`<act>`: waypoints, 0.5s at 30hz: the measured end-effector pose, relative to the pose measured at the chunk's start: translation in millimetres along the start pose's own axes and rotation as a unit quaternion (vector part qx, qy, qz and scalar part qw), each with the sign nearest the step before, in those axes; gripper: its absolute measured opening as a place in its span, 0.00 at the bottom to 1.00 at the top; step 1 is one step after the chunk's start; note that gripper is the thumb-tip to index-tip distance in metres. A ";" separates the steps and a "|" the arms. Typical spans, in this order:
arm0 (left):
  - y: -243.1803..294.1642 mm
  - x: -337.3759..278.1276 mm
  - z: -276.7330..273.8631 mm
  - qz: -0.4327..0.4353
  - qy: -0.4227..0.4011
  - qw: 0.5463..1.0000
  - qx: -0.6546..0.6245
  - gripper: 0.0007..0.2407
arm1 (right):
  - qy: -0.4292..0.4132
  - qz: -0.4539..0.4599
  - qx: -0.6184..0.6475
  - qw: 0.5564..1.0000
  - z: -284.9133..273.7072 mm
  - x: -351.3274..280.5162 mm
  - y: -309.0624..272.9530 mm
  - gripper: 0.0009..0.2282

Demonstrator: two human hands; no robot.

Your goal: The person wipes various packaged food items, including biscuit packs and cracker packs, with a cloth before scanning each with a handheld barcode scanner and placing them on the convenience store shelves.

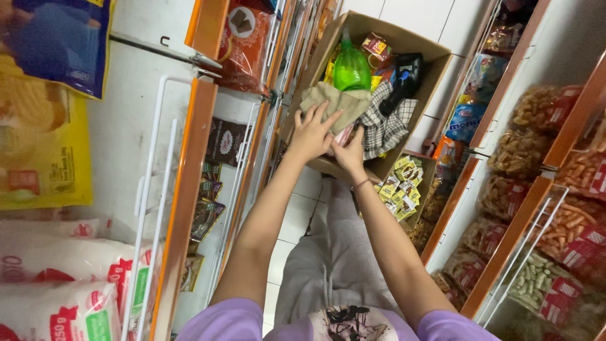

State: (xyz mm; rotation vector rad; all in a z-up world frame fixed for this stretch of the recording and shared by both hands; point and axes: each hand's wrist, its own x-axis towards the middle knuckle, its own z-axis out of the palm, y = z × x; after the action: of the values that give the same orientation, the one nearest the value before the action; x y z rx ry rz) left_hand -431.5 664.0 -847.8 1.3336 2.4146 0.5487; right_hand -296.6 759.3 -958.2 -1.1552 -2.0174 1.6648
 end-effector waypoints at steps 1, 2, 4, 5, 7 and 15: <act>-4.3 0.4 -3.9 0.004 -0.013 1.000 -0.019 0.30 | -0.003 0.008 0.023 1.000 0.4 0.1 -5.5 0.40; -6.3 1.6 -7.4 0.008 -0.021 0.999 -0.023 0.30 | -0.002 0.034 0.039 0.999 0.2 0.3 -10.0 0.41; -9.7 1.4 -9.7 0.015 -0.039 0.999 -0.032 0.31 | -0.001 0.087 0.071 0.994 -3.4 -2.1 -15.7 0.44; -11.9 -0.2 -7.9 0.025 -0.007 0.999 -0.027 0.29 | 0.026 0.048 0.027 0.998 -4.8 -4.6 -17.7 0.44; -17.7 -2.4 -0.7 0.046 0.060 0.997 -0.015 0.24 | 0.077 -0.032 -0.061 0.995 -8.2 -7.0 -25.3 0.45; -18.3 -5.5 26.3 -0.032 0.212 0.976 -0.032 0.18 | 0.125 -0.064 -0.086 0.986 -42.0 -29.6 -106.2 0.44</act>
State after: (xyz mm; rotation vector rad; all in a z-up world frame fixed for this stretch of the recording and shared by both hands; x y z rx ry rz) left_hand -430.0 654.9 -879.0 1.2021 2.7314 0.9694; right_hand -292.1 765.4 -840.5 -1.1946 -2.0563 1.2385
